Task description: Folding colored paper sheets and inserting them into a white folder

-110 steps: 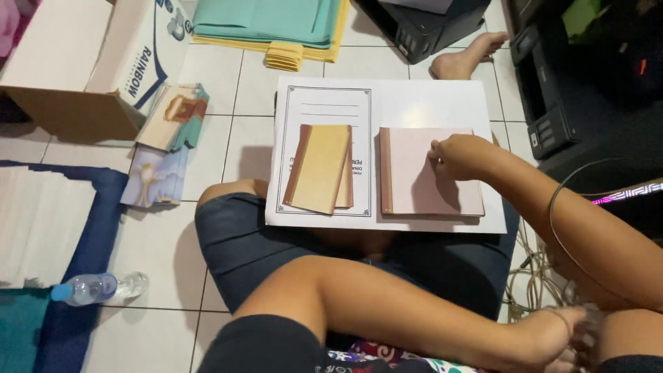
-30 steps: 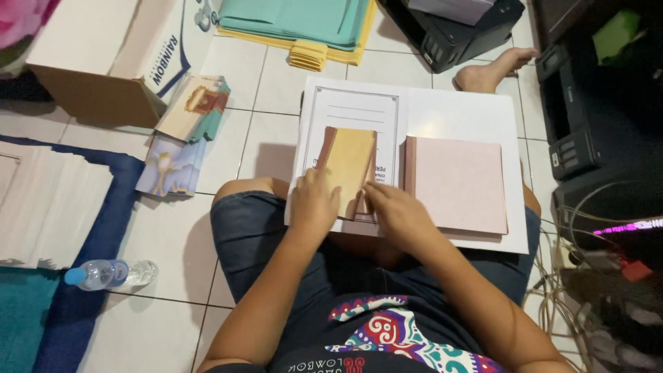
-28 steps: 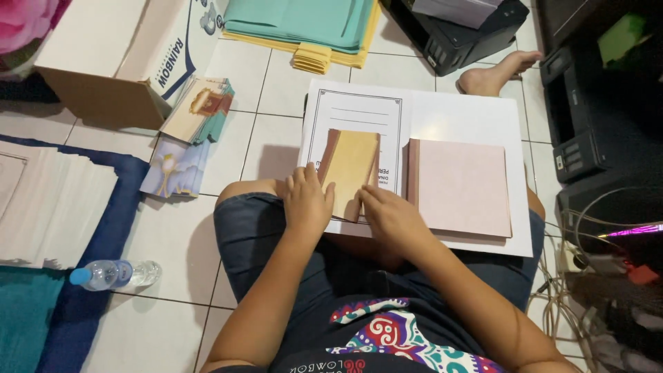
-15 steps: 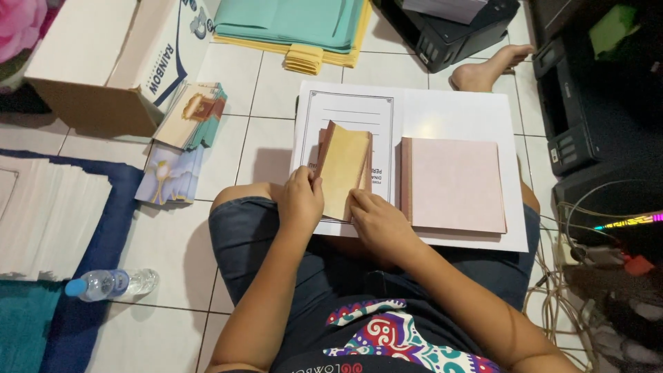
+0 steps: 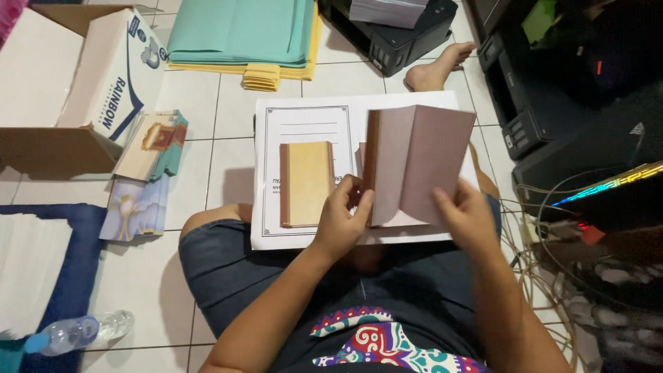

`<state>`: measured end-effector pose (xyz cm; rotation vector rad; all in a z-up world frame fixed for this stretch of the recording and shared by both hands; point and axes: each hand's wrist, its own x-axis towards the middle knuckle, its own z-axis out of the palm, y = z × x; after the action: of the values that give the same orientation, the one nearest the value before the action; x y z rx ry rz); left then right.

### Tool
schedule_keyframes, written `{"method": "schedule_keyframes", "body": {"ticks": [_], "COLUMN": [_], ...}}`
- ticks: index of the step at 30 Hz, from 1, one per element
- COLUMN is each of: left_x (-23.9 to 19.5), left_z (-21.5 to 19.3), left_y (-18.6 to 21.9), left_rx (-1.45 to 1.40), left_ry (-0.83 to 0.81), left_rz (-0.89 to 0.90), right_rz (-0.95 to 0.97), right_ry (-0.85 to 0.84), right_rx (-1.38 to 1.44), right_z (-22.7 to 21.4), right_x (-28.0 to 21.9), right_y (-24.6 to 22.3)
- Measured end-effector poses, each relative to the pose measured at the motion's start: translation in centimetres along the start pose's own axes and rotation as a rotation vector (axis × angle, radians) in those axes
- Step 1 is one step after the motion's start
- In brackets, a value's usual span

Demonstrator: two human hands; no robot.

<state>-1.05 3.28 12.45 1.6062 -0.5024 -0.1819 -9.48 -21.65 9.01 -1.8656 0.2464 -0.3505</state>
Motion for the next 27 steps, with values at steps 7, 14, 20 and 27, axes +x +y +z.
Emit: {"method": "schedule_keyframes", "body": {"ticks": [7,14,20,27], "left_x": [1.3,0.6,0.4,0.5], "left_z": [2.5,3.1,3.2,3.5], "left_y": [-4.3,-8.3,-8.6,-10.5], "left_rx": [0.557,0.792,0.758,0.795], "left_ry": [0.033,-0.19,-0.197,-0.163], "left_rz": [0.189,0.245,0.248,0.295], "right_rz": [-0.006,0.095,0.24,0.265], "right_ry": [0.072,0.057,0.1,0.093], "right_rx": [0.081,-0.085,-0.406,-0.517], "right_z": [-2.8,-2.1,-1.8,-1.2], "right_x": [2.2,2.7,2.9,3.1], "right_y": [2.2,4.0,3.9,3.6]}}
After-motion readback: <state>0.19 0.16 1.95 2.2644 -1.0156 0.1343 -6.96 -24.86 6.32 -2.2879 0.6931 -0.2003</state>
